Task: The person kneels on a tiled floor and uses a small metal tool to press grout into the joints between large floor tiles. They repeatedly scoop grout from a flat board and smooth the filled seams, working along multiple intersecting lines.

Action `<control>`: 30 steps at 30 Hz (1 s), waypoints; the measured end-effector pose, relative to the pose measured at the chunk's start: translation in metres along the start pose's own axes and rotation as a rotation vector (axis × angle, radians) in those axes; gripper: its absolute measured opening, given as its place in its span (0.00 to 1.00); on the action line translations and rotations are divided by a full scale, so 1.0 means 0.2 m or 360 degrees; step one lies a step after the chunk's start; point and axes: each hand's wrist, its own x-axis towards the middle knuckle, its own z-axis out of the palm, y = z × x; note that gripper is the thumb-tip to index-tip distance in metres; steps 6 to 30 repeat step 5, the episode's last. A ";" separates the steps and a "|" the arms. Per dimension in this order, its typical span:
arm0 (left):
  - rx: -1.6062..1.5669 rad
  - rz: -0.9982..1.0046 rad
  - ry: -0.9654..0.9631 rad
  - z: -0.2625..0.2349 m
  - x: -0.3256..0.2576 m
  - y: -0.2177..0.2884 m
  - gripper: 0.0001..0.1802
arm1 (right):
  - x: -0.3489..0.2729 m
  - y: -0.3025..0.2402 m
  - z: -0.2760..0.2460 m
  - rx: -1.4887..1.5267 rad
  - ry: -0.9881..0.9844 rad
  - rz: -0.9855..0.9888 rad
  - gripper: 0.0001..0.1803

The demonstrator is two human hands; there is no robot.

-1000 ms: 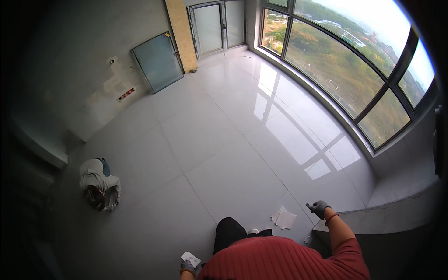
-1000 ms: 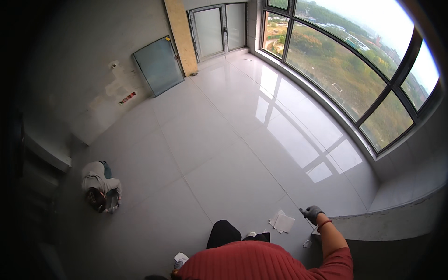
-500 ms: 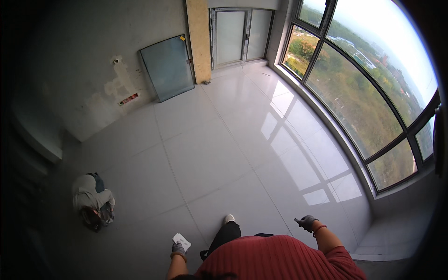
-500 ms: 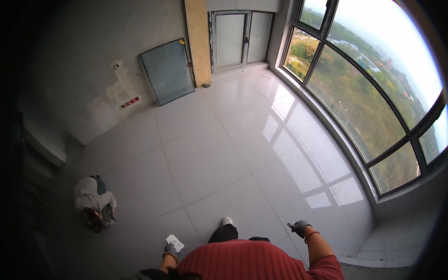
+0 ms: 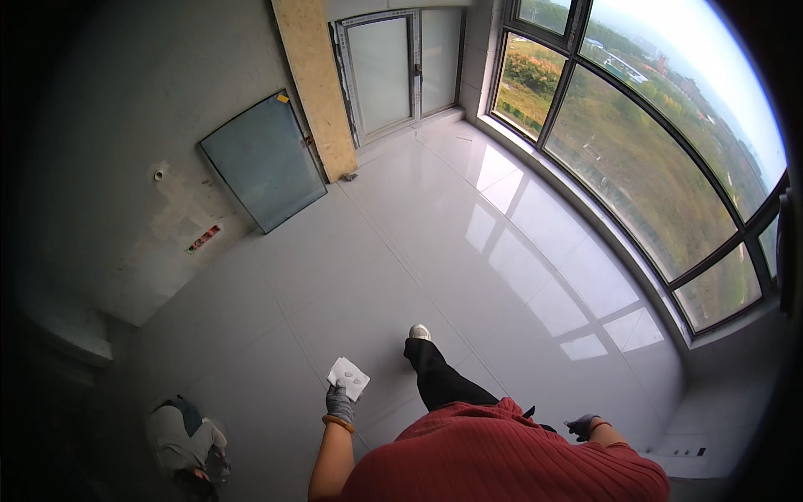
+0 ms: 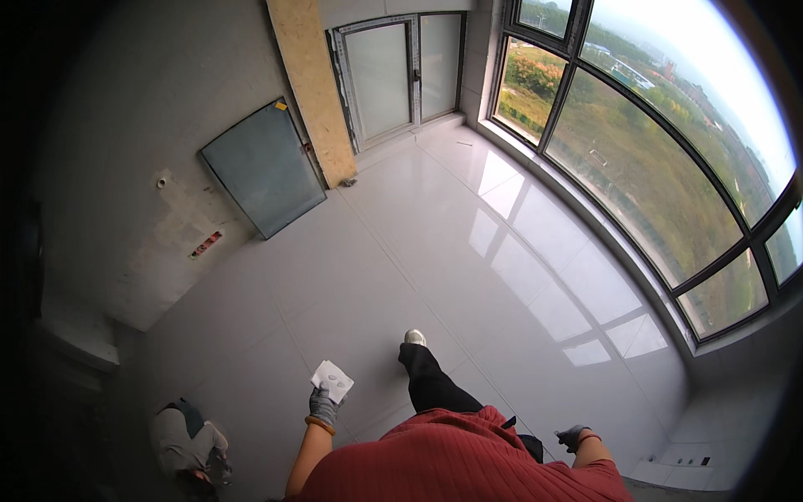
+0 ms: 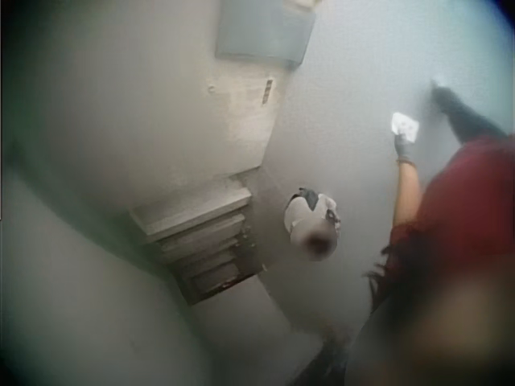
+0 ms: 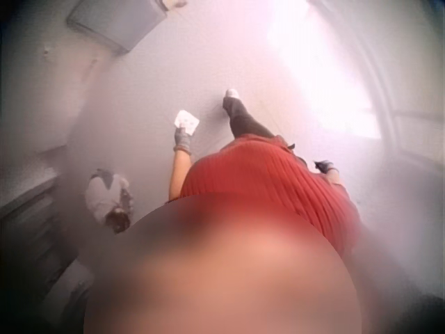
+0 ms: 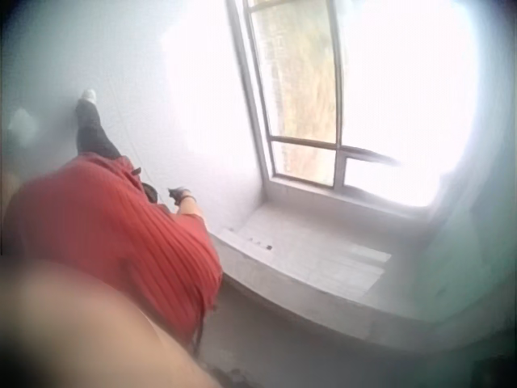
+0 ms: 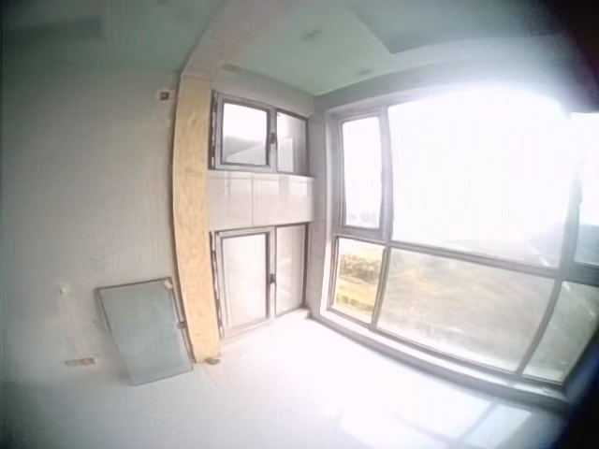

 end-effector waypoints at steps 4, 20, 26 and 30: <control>0.0259 -0.0291 0.0550 0.03 0.34 0.11 0.24 | -0.17 -0.85 -1.10 -0.1206 0.0666 -0.0624 0.30; 0.0278 -0.0274 0.0534 -0.04 0.40 0.23 0.24 | -0.25 -1.13 -1.37 -0.0152 0.0452 -0.0160 0.28; 0.0278 -0.0274 0.0534 -0.04 0.40 0.23 0.24 | -0.25 -1.13 -1.37 -0.0152 0.0452 -0.0160 0.28; 0.0278 -0.0274 0.0534 -0.04 0.40 0.23 0.24 | -0.25 -1.13 -1.37 -0.0152 0.0452 -0.0160 0.28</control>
